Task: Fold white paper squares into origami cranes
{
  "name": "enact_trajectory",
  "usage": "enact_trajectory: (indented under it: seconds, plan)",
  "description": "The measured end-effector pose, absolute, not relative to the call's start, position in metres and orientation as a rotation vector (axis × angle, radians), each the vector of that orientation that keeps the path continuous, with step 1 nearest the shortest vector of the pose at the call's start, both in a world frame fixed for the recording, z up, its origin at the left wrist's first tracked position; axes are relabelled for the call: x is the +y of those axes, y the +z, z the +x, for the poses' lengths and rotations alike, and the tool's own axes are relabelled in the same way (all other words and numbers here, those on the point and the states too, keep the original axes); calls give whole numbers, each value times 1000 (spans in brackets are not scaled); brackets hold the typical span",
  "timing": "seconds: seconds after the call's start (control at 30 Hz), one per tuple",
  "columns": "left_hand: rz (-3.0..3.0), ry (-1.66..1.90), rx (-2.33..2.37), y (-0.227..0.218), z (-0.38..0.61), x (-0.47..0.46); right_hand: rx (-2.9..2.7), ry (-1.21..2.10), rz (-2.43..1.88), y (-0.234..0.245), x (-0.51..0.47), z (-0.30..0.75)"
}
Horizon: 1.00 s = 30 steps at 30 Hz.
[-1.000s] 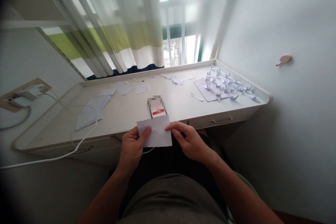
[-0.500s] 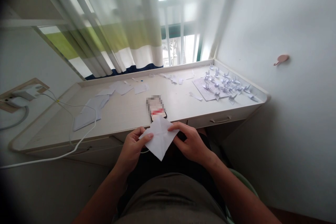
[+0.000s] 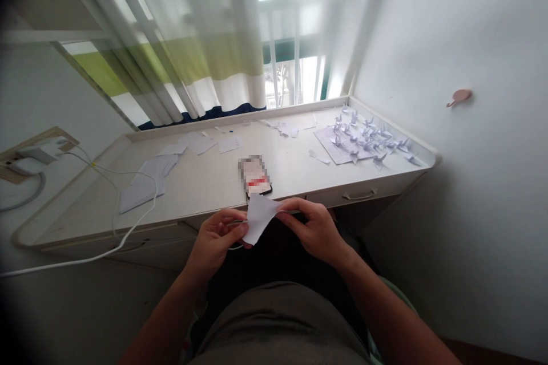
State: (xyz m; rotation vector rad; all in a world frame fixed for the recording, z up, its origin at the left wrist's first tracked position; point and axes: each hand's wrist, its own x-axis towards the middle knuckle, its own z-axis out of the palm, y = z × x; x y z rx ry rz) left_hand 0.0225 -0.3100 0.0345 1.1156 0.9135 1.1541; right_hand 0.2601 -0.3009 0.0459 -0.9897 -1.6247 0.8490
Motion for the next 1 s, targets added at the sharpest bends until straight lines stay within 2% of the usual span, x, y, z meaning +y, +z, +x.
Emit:
enact_trajectory:
  seconds: [0.33,0.63,1.0]
  plan:
    - [1431,1209,784,33,16,-318,-1352,995,-980,53,-302,254]
    - [1379,1395,971,34,27,-314,-1282,1096,-914,62,-302,251]
    - [1416,1284,1007,40,32,-311,-1193,1220,-846,66,-305,241]
